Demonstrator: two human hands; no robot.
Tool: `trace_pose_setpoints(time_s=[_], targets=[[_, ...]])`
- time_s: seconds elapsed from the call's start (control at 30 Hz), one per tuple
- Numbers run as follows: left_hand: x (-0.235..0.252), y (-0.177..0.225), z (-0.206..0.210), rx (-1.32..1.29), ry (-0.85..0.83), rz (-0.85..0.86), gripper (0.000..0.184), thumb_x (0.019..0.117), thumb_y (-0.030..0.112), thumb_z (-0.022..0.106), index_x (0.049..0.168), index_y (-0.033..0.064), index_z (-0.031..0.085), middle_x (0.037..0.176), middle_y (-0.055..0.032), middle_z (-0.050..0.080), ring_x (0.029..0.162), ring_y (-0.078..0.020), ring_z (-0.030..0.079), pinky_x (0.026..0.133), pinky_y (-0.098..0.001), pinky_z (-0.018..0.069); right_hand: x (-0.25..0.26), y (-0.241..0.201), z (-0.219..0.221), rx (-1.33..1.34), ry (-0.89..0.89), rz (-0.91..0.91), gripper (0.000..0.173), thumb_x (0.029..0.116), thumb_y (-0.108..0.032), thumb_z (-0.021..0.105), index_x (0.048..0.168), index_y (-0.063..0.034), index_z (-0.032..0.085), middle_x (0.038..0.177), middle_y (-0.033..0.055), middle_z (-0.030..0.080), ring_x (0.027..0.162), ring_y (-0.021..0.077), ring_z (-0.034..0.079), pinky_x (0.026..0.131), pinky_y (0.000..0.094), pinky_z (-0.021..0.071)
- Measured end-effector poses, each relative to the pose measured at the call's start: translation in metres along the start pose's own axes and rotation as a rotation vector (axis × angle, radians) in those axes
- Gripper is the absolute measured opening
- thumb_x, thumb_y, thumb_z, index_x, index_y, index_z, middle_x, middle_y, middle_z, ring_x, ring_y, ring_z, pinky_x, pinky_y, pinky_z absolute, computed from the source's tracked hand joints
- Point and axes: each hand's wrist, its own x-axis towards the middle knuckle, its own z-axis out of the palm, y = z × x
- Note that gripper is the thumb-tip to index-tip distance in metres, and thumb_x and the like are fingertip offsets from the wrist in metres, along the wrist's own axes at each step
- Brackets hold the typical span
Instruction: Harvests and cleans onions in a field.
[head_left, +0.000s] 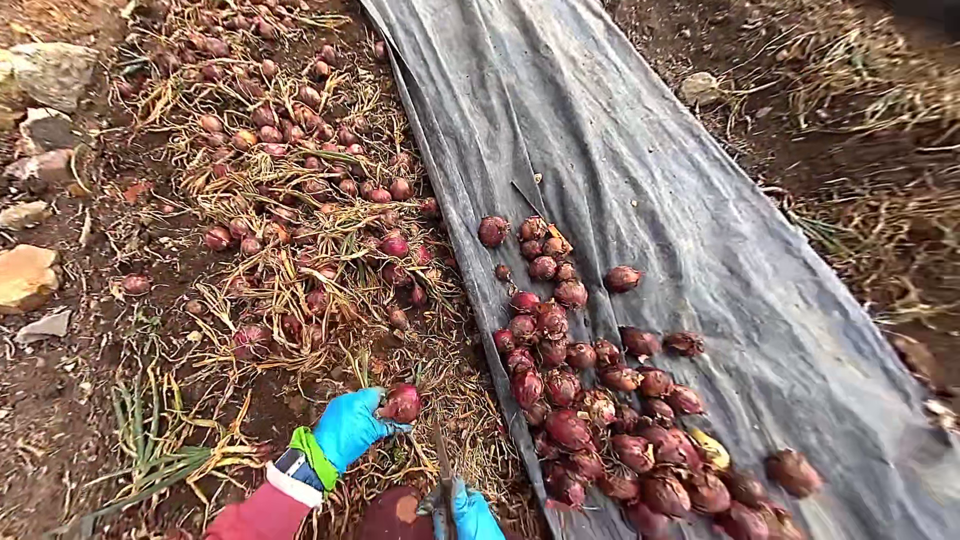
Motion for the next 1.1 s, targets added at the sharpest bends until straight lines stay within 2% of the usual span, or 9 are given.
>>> trace_pose_setpoints(time_s=[0.1, 0.2, 0.5, 0.57, 0.63, 0.73, 0.83, 0.97, 1.1], targets=[[-0.057, 0.044, 0.009, 0.29, -0.299, 0.21, 0.069, 0.0795, 0.073, 0.073, 0.113, 0.0126, 0.071, 0.107, -0.0119, 0.075, 0.103, -0.0332, 0.071, 0.091, -0.0626, 0.0546, -0.014, -0.03, 0.015, -0.131, 0.023, -0.247, 0.091, 0.0869, -0.09, 0.029, 0.086, -0.0075, 0.067, 0.06, 0.0038, 0.062, 0.046, 0.0172, 0.06, 0.044, 0.0362, 0.0552], [-0.086, 0.058, 0.009, 0.413, -0.311, 0.256, 0.072, 0.0768, 0.079, 0.07, 0.105, 0.0124, 0.071, 0.098, -0.0114, 0.074, 0.095, -0.0333, 0.072, 0.084, -0.0623, 0.0555, -0.04, -0.044, 0.011, -0.292, 0.087, -0.177, 0.091, 0.0878, -0.09, 0.023, 0.077, -0.0106, 0.066, 0.058, 0.005, 0.06, 0.046, 0.0186, 0.058, 0.046, 0.0385, 0.0527], [-0.117, 0.112, 0.046, -0.031, -0.273, 0.368, 0.051, 0.0778, 0.054, 0.086, 0.105, 0.0119, 0.076, 0.097, -0.0053, 0.075, 0.095, -0.0181, 0.071, 0.09, -0.0462, 0.0566, -0.115, -0.029, -0.026, 0.175, 0.004, -0.335, 0.065, 0.1079, -0.054, 0.009, 0.103, -0.0117, 0.058, 0.054, 0.0019, 0.053, 0.038, 0.015, 0.049, 0.036, 0.0311, 0.0451], [-0.108, 0.111, 0.048, -0.135, -0.272, 0.361, 0.045, 0.0831, 0.051, 0.083, 0.103, 0.0112, 0.077, 0.095, -0.0041, 0.075, 0.092, -0.0145, 0.07, 0.089, -0.042, 0.0563, -0.125, -0.022, -0.031, 0.288, -0.02, -0.357, 0.066, 0.1068, -0.051, 0.001, 0.103, -0.0142, 0.056, 0.056, 0.0012, 0.056, 0.038, 0.0128, 0.049, 0.035, 0.0284, 0.0438], [-0.081, 0.097, 0.041, -0.219, -0.153, 0.324, 0.039, 0.0896, 0.05, 0.076, 0.102, 0.0123, 0.078, 0.096, -0.0027, 0.075, 0.093, -0.0124, 0.071, 0.091, -0.0408, 0.057, -0.127, -0.014, -0.041, 0.452, -0.071, -0.41, 0.077, 0.1003, -0.074, 0.014, 0.085, -0.0166, 0.063, 0.056, 0.0004, 0.056, 0.04, 0.0112, 0.05, 0.036, 0.0272, 0.043], [-0.045, 0.074, 0.034, -0.258, -0.01, 0.261, 0.034, 0.096, 0.048, 0.07, 0.104, 0.0159, 0.077, 0.095, 0.0004, 0.077, 0.091, -0.0106, 0.073, 0.09, -0.04, 0.0601, -0.108, -0.007, -0.059, 0.279, 0.022, -0.385, 0.086, 0.094, -0.083, 0.018, 0.094, -0.0108, 0.065, 0.056, 0.0032, 0.057, 0.04, 0.0145, 0.052, 0.037, 0.0316, 0.0477], [-0.047, 0.111, 0.03, 0.15, -0.268, 0.219, 0.04, 0.1025, 0.047, 0.057, 0.114, 0.0124, 0.073, 0.099, -0.0074, 0.075, 0.096, -0.0225, 0.073, 0.092, -0.0502, 0.0571, -0.058, 0.0, -0.071, -0.199, 0.035, -0.119, 0.095, 0.0919, -0.085, 0.017, 0.104, -0.0065, 0.069, 0.064, 0.0064, 0.061, 0.048, 0.0194, 0.058, 0.047, 0.0381, 0.0546], [-0.039, 0.147, 0.052, 0.459, -0.591, 0.386, 0.026, 0.1005, 0.032, 0.059, 0.105, 0.0088, 0.071, 0.103, -0.0172, 0.073, 0.1, -0.0405, 0.07, 0.082, -0.0685, 0.0528, -0.03, -0.04, -0.062, -0.4, 0.105, -0.09, 0.073, 0.1017, -0.069, 0.024, 0.088, -0.0092, 0.065, 0.065, 0.0008, 0.06, 0.053, 0.0135, 0.058, 0.053, 0.0342, 0.0523], [0.085, 0.114, 0.006, 0.362, -0.242, 0.126, 0.027, 0.1047, 0.035, 0.054, 0.122, 0.0235, 0.072, 0.116, -0.0069, 0.075, 0.111, -0.0298, 0.07, 0.094, -0.0614, 0.0541, 0.003, -0.044, -0.084, -0.026, 0.455, -0.333, 0.091, 0.1011, -0.071, 0.009, 0.095, -0.0029, 0.069, 0.056, 0.0049, 0.057, 0.041, 0.0174, 0.055, 0.039, 0.0377, 0.0518]])
